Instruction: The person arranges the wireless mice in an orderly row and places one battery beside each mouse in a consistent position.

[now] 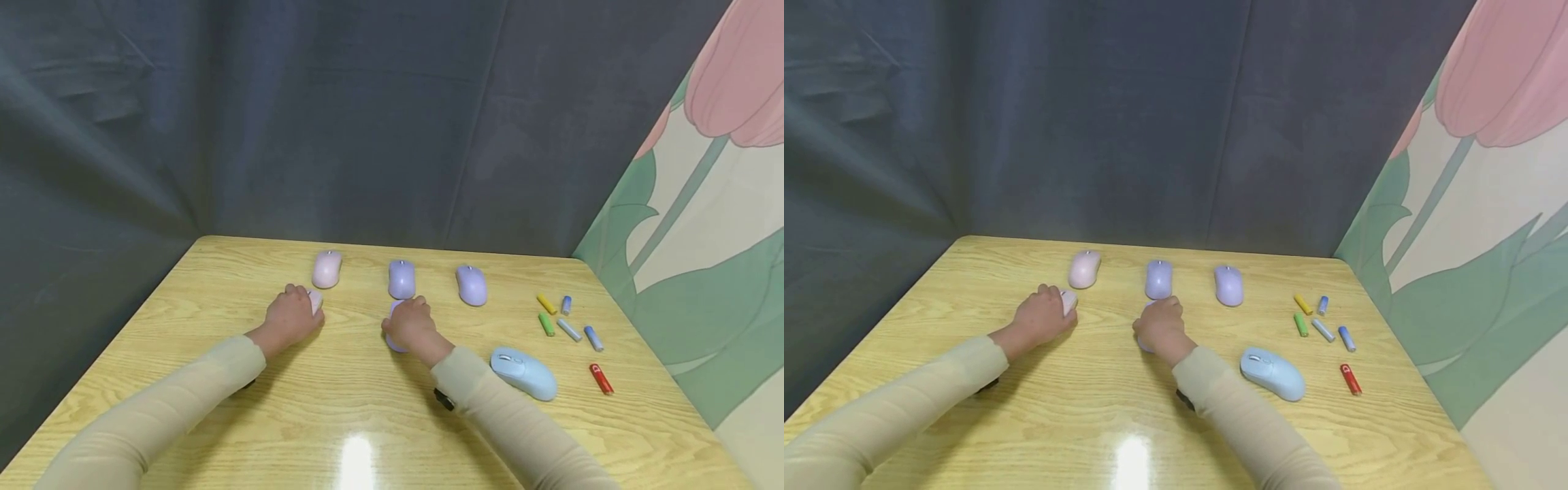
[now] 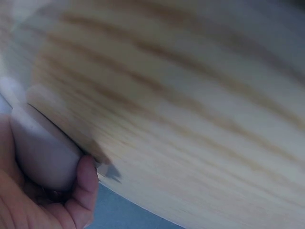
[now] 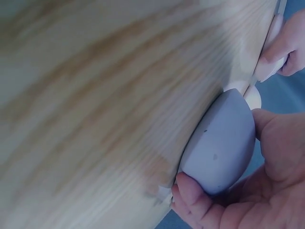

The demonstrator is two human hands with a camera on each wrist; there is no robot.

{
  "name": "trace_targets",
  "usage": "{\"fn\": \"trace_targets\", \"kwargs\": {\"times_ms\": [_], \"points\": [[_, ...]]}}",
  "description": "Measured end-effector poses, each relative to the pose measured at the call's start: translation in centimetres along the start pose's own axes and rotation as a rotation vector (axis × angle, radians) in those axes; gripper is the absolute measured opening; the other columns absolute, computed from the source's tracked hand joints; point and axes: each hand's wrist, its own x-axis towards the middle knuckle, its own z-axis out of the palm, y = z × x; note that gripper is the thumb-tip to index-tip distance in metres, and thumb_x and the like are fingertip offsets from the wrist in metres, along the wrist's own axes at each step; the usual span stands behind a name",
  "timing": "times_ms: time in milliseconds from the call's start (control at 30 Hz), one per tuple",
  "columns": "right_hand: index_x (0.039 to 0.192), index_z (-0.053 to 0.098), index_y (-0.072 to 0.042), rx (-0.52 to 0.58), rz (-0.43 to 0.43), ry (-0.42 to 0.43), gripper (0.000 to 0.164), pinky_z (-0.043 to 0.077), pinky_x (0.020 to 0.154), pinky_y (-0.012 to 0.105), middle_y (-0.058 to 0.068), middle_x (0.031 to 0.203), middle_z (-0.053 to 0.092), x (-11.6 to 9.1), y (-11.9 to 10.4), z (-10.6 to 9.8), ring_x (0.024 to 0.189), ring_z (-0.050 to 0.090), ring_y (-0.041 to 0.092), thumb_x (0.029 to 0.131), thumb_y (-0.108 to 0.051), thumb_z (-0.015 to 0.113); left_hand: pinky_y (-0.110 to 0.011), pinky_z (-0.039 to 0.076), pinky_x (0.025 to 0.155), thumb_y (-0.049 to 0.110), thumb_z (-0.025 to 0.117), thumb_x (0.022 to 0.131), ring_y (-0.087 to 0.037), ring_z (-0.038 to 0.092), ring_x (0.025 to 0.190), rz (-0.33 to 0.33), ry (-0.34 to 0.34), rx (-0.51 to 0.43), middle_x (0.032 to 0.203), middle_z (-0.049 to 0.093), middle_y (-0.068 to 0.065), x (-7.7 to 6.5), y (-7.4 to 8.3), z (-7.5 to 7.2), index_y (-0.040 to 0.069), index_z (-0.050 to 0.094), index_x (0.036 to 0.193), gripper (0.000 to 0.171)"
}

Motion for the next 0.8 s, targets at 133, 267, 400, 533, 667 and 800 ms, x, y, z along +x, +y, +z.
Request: {"fn": "trace_targets", "kwargs": {"times_ms": [133, 267, 400, 533, 667, 800], "points": [[0.109, 0.055, 0.022, 0.025, 0.02, 0.006, 0.066, 0.054, 0.067, 0.043, 0.027, 0.101, 0.046, 0.26, 0.05, 0.27, 0.093, 0.052, 0.034, 0.092, -0.042, 0.059, -0.036, 0.05, 0.049, 0.038, 0.051, 0.091, -0.026, 0.054, 0.062, -0.01, -0.011, -0.012, 0.081, 0.045, -0.019, 0.02, 0.01, -0.1, -0.018, 0.05, 0.103, 0.058], [0.11, 0.055, 0.021, 0.013, 0.024, -0.004, 0.067, 0.054, 0.066, 0.042, 0.027, 0.102, 0.046, 0.42, 0.07, 0.51, 0.093, 0.051, 0.034, 0.093, -0.043, 0.06, -0.035, 0.05, 0.048, 0.037, 0.051, 0.09, -0.026, 0.054, 0.061, -0.008, -0.011, -0.026, 0.08, 0.045, -0.019, -0.06, 0.0, -0.14, -0.019, 0.05, 0.102, 0.057], [0.113, 0.053, 0.022, 0.02, 0.042, -0.023, 0.069, 0.054, 0.066, 0.041, 0.027, 0.101, 0.045, 0.49, 0.0, 0.63, 0.09, 0.051, 0.032, 0.093, -0.044, 0.06, -0.035, 0.05, 0.049, 0.036, 0.051, 0.09, -0.026, 0.054, 0.061, 0.0, -0.011, -0.026, 0.079, 0.045, -0.019, -0.14, 0.03, -0.14, -0.019, 0.05, 0.101, 0.056], [0.113, 0.051, 0.023, 0.009, 0.049, -0.031, 0.07, 0.054, 0.064, 0.039, 0.026, 0.1, 0.045, 0.52, -0.08, 0.58, 0.086, 0.051, 0.03, 0.093, -0.044, 0.06, -0.036, 0.05, 0.05, 0.035, 0.05, 0.09, -0.026, 0.054, 0.061, 0.0, -0.008, -0.022, 0.079, 0.044, -0.019, -0.15, 0.08, -0.12, -0.019, 0.049, 0.102, 0.055], [0.112, 0.053, 0.022, -0.019, 0.042, -0.029, 0.07, 0.054, 0.064, 0.039, 0.026, 0.099, 0.045, 0.46, -0.12, 0.53, 0.086, 0.051, 0.03, 0.093, -0.045, 0.059, -0.036, 0.05, 0.049, 0.034, 0.05, 0.09, -0.026, 0.053, 0.061, 0.004, 0.002, -0.017, 0.078, 0.043, -0.018, -0.16, 0.13, -0.07, -0.018, 0.05, 0.101, 0.054], [0.112, 0.054, 0.022, -0.036, 0.034, -0.025, 0.07, 0.054, 0.064, 0.038, 0.026, 0.1, 0.046, 0.42, -0.14, 0.54, 0.086, 0.052, 0.03, 0.093, -0.045, 0.059, -0.035, 0.049, 0.048, 0.034, 0.05, 0.09, -0.025, 0.053, 0.06, 0.004, 0.005, -0.02, 0.078, 0.043, -0.018, -0.23, 0.16, -0.14, -0.018, 0.05, 0.1, 0.053]]}}
